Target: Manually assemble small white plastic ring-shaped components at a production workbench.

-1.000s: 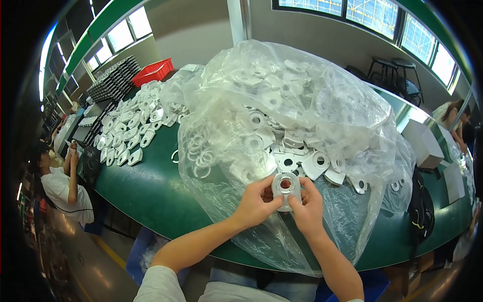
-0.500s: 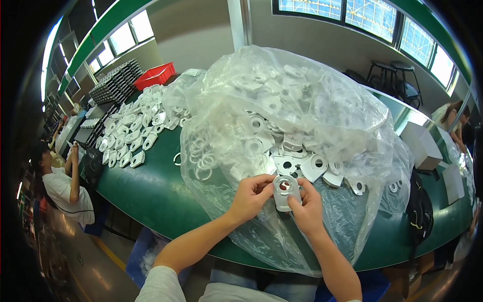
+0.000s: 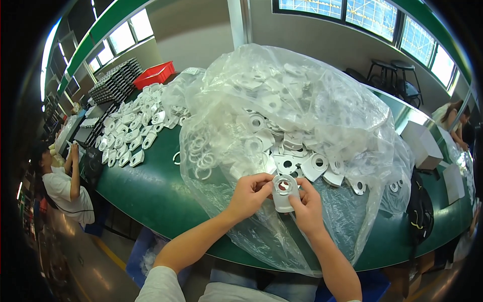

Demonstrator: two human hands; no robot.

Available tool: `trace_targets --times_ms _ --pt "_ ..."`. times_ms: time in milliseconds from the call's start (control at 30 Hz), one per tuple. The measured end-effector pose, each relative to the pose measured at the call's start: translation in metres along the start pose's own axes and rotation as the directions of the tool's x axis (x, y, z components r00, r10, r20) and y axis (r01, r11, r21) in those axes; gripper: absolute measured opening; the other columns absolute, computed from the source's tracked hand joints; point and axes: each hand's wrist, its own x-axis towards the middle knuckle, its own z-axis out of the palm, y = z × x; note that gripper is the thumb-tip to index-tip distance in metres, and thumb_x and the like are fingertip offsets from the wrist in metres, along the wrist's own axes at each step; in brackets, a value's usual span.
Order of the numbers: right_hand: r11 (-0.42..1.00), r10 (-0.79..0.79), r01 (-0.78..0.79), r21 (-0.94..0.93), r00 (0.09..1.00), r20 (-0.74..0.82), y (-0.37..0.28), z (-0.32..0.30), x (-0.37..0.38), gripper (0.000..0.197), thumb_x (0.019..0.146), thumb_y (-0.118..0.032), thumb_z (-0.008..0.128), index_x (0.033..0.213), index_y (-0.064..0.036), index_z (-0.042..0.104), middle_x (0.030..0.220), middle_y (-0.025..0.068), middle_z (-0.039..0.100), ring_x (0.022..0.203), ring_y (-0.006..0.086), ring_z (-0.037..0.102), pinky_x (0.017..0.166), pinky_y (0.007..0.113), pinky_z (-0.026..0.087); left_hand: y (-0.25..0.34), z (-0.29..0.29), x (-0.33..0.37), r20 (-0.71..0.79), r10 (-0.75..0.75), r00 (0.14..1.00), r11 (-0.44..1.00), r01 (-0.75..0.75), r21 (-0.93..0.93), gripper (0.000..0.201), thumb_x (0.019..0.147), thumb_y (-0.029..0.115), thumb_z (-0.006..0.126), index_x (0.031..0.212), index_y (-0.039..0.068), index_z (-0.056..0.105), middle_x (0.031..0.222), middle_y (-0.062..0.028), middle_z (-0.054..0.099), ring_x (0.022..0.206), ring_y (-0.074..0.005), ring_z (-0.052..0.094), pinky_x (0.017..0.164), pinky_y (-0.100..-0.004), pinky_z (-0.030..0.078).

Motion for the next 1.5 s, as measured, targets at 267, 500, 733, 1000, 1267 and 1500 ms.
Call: trace_targets --times_ms 267,500,733,1000,1267,1500 --pt "0.997 -0.015 0.016 0.072 1.000 -0.021 0.011 -0.006 0.009 0.021 0.095 -0.015 0.043 0.102 -0.0002 0.056 0.086 0.0040 0.062 0.068 0.0107 0.059 0.055 0.025 0.048 0.004 0.005 0.000 0.020 -0.027 0.999 0.998 0.025 0.061 0.022 0.090 0.009 0.055 0.106 -0.005 0.059 0.089 -0.0074 0.067 0.078 -0.0113 0.063 0.070 -0.0256 0.051" --pt "0.993 0.094 -0.090 0.074 0.994 -0.048 0.003 0.000 0.003 0.034 0.098 -0.027 0.039 0.101 -0.0010 0.060 0.094 0.0071 0.063 0.085 0.0142 0.060 0.067 0.026 0.050 0.014 -0.009 -0.009 -0.056 0.229 0.972 0.916 -0.195 0.350 0.022 0.085 0.010 0.064 0.103 -0.002 0.062 0.079 -0.0049 0.065 0.069 -0.0076 0.058 0.061 -0.0243 0.047" --pt "0.996 -0.015 0.017 -0.084 0.999 0.029 0.013 -0.004 0.006 0.033 0.098 -0.029 0.040 0.097 -0.0016 0.059 0.095 0.0099 0.064 0.087 0.0167 0.062 0.065 0.027 0.050 0.023 -0.181 -0.087 -0.663 0.042 0.747 0.895 0.266 0.357 0.019 0.084 0.016 0.065 0.094 -0.001 0.067 0.072 -0.0025 0.064 0.062 -0.0084 0.054 0.056 -0.0240 0.044" --pt "0.978 -0.069 0.072 -0.196 0.997 0.024 0.020 0.001 0.011 0.023 0.095 -0.017 0.046 0.091 0.0003 0.060 0.086 0.0075 0.065 0.075 0.0130 0.061 0.060 0.024 0.047 0.086 -0.436 -0.103 -0.848 0.333 0.413 0.853 0.252 0.457 0.048 0.080 0.016 0.064 0.122 0.000 0.048 0.095 -0.0159 0.063 0.074 -0.0216 0.066 0.054 -0.0301 0.055" --pt "0.879 -0.300 0.175 -0.444 0.926 -0.228 0.019 -0.023 0.020 0.013 0.086 0.002 0.047 0.085 0.0014 0.060 0.074 0.0046 0.062 0.065 0.0093 0.055 0.059 0.022 0.043 0.038 -0.200 -0.028 -0.355 0.463 0.812 0.622 -0.011 0.783 0.023 0.079 0.007 0.061 0.099 -0.002 0.064 0.086 -0.0115 0.067 0.076 -0.0165 0.064 0.063 -0.0287 0.052" --pt "0.834 -0.456 0.172 -0.525 0.751 -0.477 0.017 -0.068 0.031 0.015 0.077 0.004 0.047 0.081 0.0003 0.061 0.069 0.0060 0.063 0.061 0.0107 0.056 0.057 0.024 0.042 -0.001 -0.003 0.037 0.202 0.482 0.852 0.396 -0.418 0.817 0.022 0.074 0.008 0.066 0.095 0.003 0.064 0.093 -0.0113 0.063 0.087 -0.0263 0.060 0.078 -0.0352 0.047"
